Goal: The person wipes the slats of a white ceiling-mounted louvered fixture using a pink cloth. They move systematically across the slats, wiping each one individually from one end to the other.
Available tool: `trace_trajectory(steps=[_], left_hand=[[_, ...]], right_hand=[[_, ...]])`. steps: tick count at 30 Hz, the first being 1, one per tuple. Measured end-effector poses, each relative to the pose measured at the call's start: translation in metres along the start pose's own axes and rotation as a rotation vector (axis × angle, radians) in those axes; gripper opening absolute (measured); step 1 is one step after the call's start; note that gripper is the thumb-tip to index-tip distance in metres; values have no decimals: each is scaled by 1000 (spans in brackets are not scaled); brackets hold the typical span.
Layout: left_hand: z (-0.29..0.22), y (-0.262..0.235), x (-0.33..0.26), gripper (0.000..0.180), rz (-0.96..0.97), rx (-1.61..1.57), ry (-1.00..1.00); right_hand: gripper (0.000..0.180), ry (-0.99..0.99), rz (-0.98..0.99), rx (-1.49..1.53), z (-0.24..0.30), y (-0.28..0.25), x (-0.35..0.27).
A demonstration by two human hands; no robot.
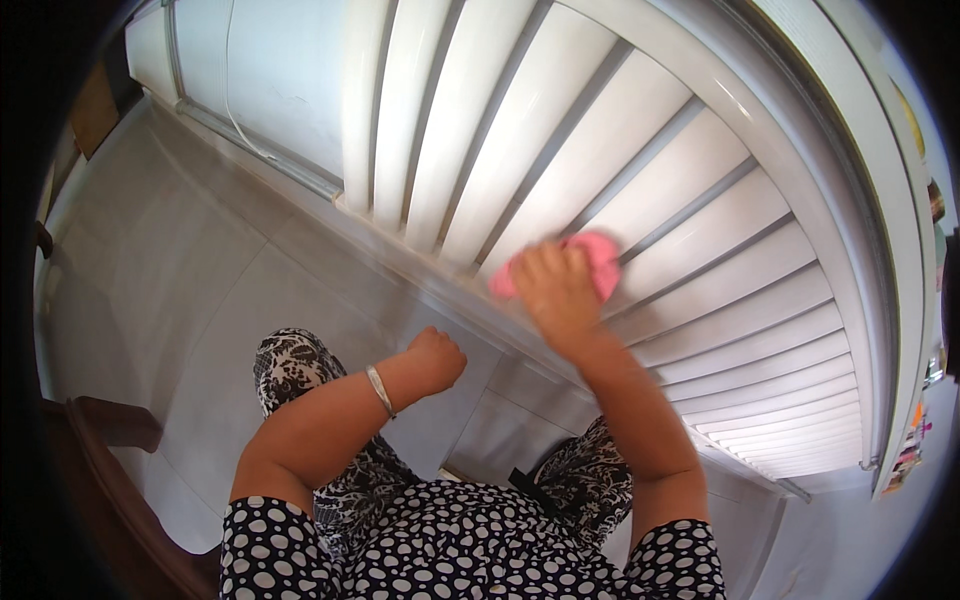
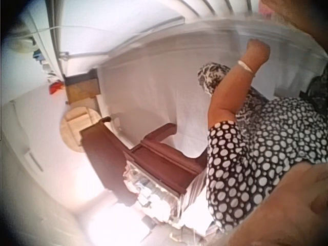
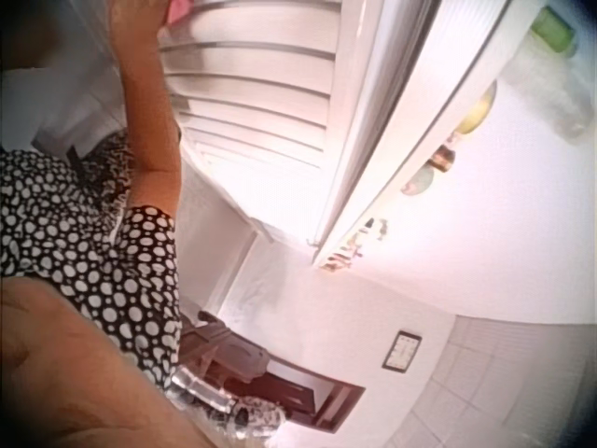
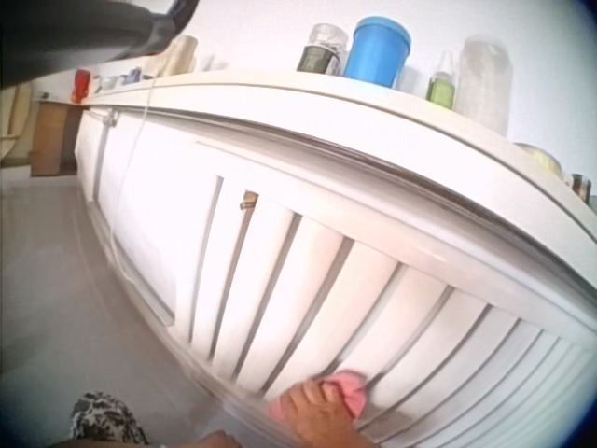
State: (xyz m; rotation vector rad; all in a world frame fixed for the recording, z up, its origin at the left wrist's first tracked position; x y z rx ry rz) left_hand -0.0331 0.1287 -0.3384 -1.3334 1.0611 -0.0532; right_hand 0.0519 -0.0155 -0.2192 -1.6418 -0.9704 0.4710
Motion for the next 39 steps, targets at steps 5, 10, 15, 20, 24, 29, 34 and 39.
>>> trace_trajectory(steps=[5,10,15,20,24,29,34,39], left_hand=[[5,10,0,16,-65,-38,-5],[5,5,1,11,-94,-103,-3],[1,-7,-4,12,-83,-124,21],[-6,-9,-8,13,-13,-73,19],[-8,-10,-9,26,-1,-68,28],[-7,-14,-8,25,8,-81,42],[-6,-10,-5,26,-12,-79,14],[-1,-14,-6,27,-10,-93,15]], right_hand=[[29,161,-485,-80,-73,-125,65],[19,143,-785,-234,-108,-150,108],[14,87,-590,-216,-98,-84,100],[17,11,-365,-130,-58,-33,75],[20,-90,-155,-19,-28,12,54],[23,-209,51,-61,17,77,29],[24,-312,285,-154,58,133,12],[24,-327,347,-142,76,160,6]])
Point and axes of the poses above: each hand's wrist, its own x-axis towards the middle knuckle, its own y-axis out of the palm, z = x × y, the point moved 3 cm from there along x, towards the middle knuckle, and after that the axes turned 4 degrees about z, right-handed, at the moved point
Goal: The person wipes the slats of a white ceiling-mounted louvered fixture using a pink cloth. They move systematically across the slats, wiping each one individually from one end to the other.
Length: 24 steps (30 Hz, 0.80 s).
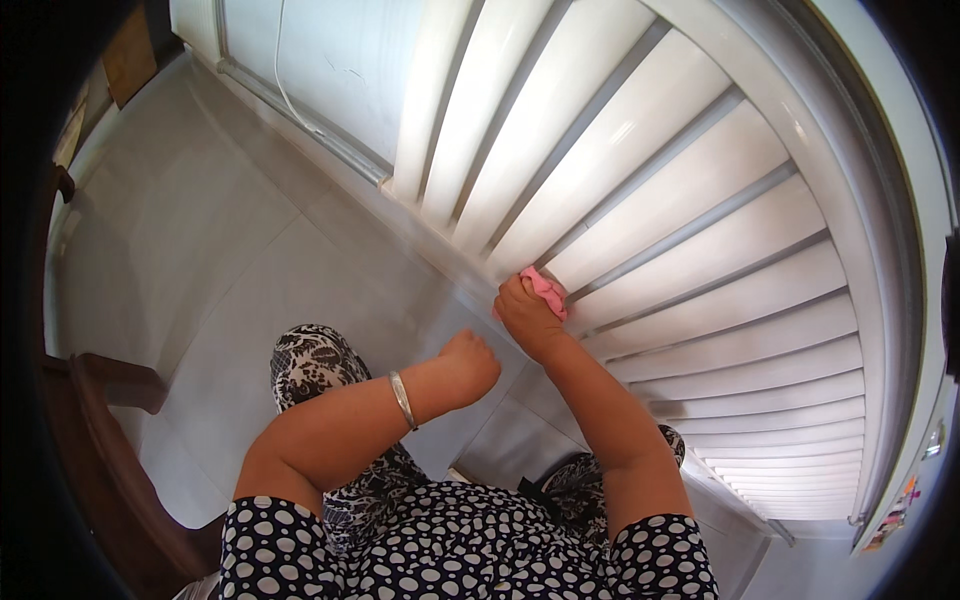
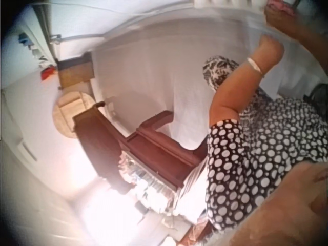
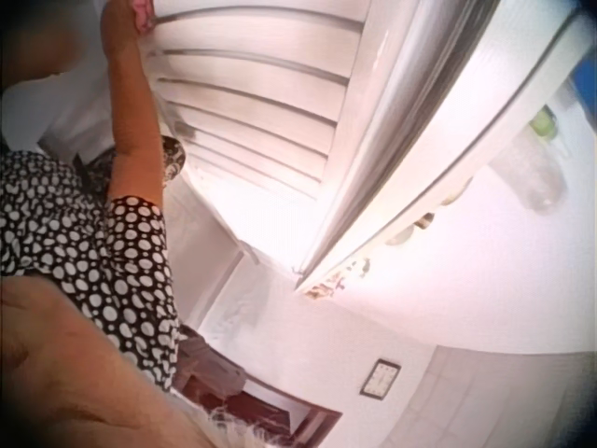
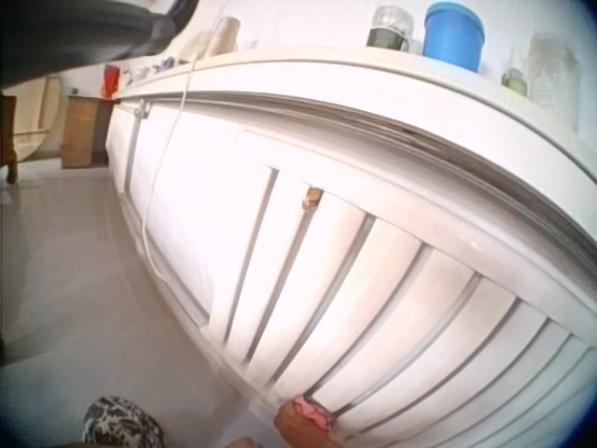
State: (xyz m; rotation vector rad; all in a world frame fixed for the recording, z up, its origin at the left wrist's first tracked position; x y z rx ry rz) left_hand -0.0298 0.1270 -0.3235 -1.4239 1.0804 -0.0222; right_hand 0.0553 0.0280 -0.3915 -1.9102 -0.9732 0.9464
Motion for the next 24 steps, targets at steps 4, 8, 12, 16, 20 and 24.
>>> trace_trajectory(steps=[4,8,12,16,20,24], left_hand=[[2,1,4,27,0,8,-10],[6,11,7,29,-25,7,-6],[6,13,10,30,24,31,2],[9,19,12,31,46,41,-28],[9,18,10,27,9,0,-12],[8,13,10,20,23,-62,-38]], right_hand=[[26,10,-33,93,-12,-7,-7],[27,75,-176,101,-61,-65,-22],[29,190,-367,-154,-136,-158,-41],[25,348,-788,-224,-210,-249,-49],[44,477,-962,-268,-244,-272,-42],[14,378,-887,-226,-225,-243,-16]])
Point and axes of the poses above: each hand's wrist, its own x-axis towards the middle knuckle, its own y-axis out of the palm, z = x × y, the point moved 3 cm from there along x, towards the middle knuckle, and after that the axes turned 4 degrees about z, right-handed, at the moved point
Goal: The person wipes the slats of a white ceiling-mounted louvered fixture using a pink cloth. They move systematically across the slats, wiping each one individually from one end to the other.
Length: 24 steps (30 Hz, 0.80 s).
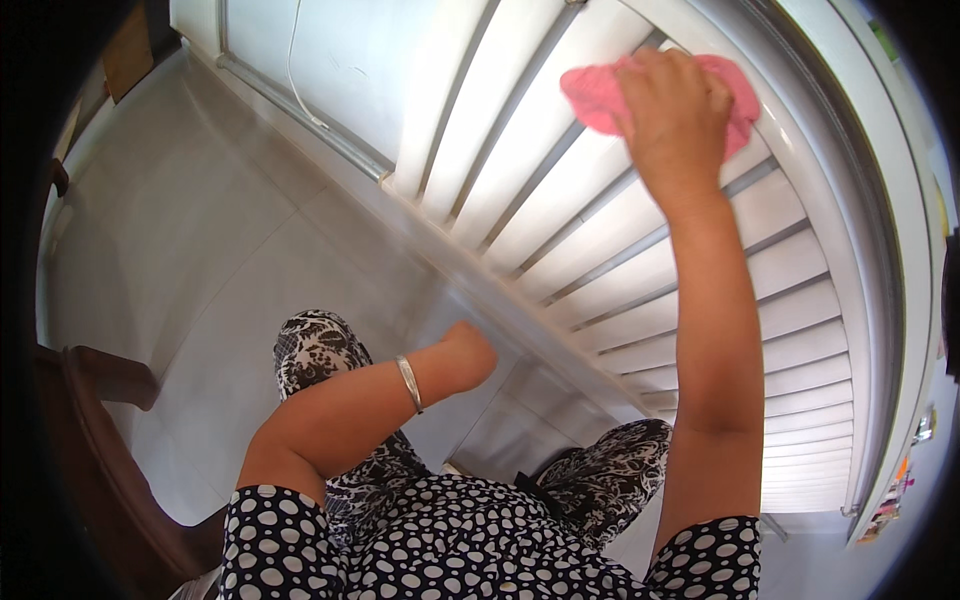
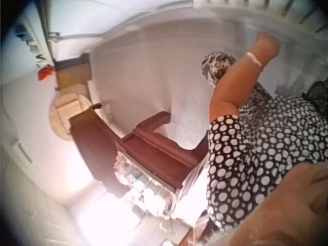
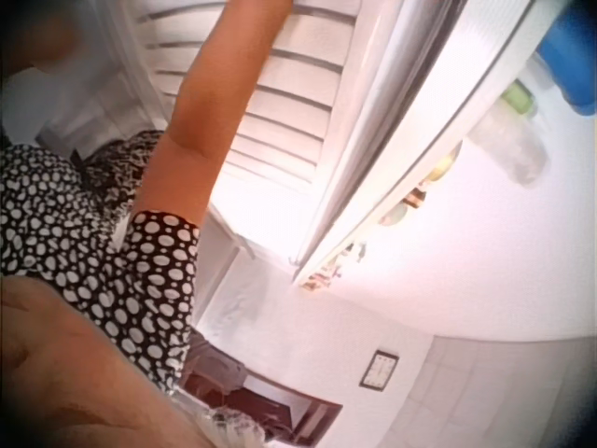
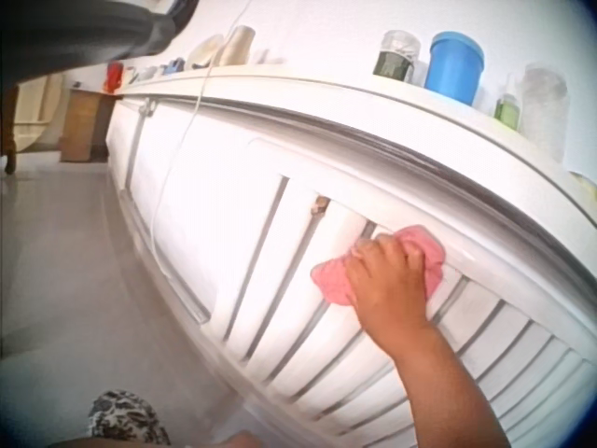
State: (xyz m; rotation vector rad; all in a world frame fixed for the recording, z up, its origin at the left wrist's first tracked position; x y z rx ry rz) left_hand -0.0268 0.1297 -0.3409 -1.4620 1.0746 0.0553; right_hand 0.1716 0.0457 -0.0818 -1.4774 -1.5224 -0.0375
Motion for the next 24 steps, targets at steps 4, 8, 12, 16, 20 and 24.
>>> trace_trajectory(steps=[4,8,12,16,20,24], left_hand=[[-2,4,-2,16,-32,16,60],[-9,-2,-8,12,-44,80,55],[-13,-8,-11,12,-51,53,80],[-16,-12,-13,12,-68,70,81],[-13,-6,-9,13,-72,62,74],[-8,-8,-6,16,-50,51,69]], right_hand=[[14,-55,268,98,48,22,-27],[17,-150,386,203,89,41,-61],[21,-240,459,222,130,62,-99],[25,-357,663,200,177,88,-138],[25,-449,900,164,225,114,-170],[23,-399,851,203,235,118,-182]])
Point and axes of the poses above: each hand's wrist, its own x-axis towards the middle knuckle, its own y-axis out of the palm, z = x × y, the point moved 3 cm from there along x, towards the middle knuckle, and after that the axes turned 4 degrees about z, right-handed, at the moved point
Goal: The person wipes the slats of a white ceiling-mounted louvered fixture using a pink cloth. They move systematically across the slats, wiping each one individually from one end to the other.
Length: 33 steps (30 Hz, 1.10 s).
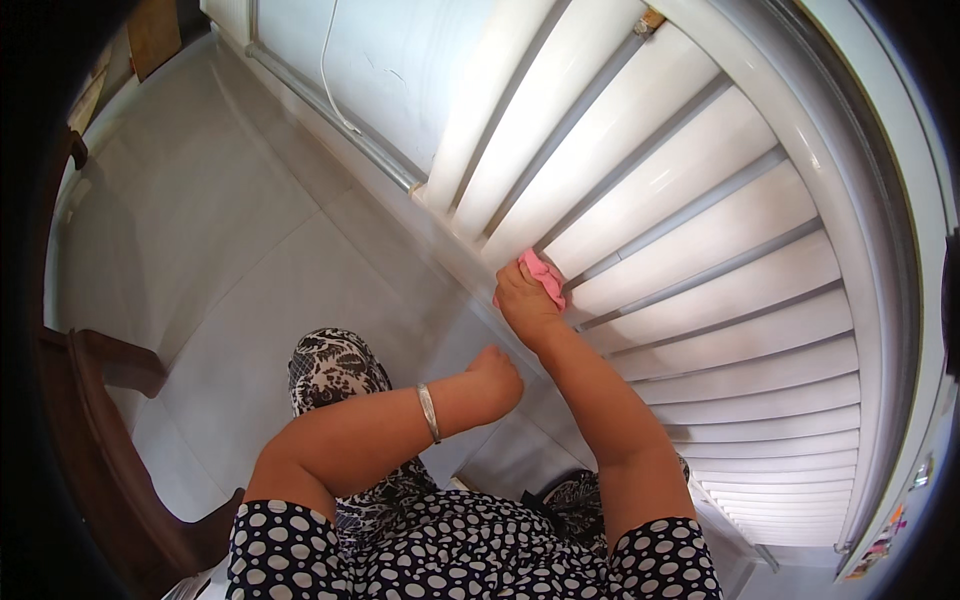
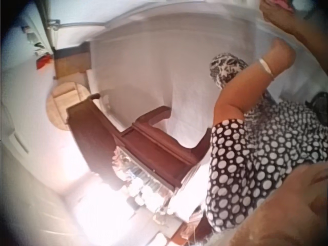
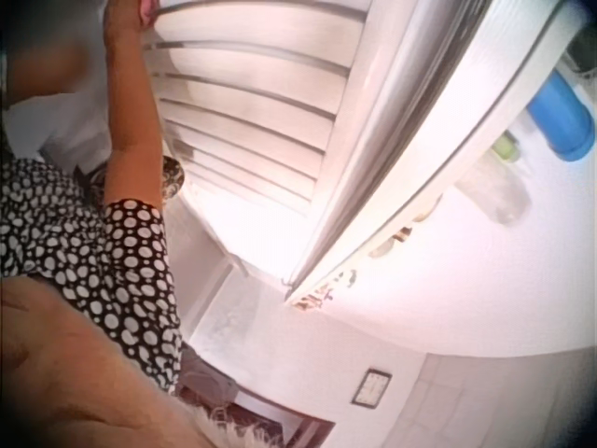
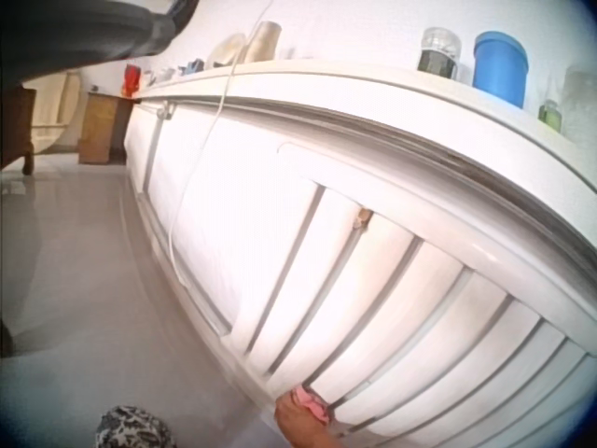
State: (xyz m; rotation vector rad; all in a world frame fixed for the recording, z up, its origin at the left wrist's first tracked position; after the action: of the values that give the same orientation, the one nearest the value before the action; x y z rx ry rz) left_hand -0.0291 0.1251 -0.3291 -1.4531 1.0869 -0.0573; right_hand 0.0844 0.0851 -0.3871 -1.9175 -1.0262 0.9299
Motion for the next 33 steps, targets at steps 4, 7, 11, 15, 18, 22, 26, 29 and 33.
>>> trace_trajectory(steps=[4,7,11,15,18,22,26,29,33], left_hand=[[2,-8,0,17,60,30,-20],[4,4,5,20,53,30,-34],[5,3,3,22,61,21,-40],[7,7,3,22,48,-1,-20],[8,12,2,19,-23,-19,-25],[6,0,-5,13,5,-58,-8],[3,9,-3,10,-11,-8,1],[0,4,-5,10,-18,22,7],[-1,1,-6,12,5,1,-2]], right_hand=[[25,8,-148,145,-18,2,-23],[27,22,-309,103,-56,-37,-48],[35,281,-317,-105,-134,-131,-72],[33,520,-634,-106,-218,-201,-105],[33,585,-787,-117,-227,-223,-109],[27,484,-728,-47,-193,-184,-85],[28,331,-594,60,-141,-141,-66],[29,228,-493,88,-108,-100,-58],[25,86,-381,132,-68,-61,-49]])
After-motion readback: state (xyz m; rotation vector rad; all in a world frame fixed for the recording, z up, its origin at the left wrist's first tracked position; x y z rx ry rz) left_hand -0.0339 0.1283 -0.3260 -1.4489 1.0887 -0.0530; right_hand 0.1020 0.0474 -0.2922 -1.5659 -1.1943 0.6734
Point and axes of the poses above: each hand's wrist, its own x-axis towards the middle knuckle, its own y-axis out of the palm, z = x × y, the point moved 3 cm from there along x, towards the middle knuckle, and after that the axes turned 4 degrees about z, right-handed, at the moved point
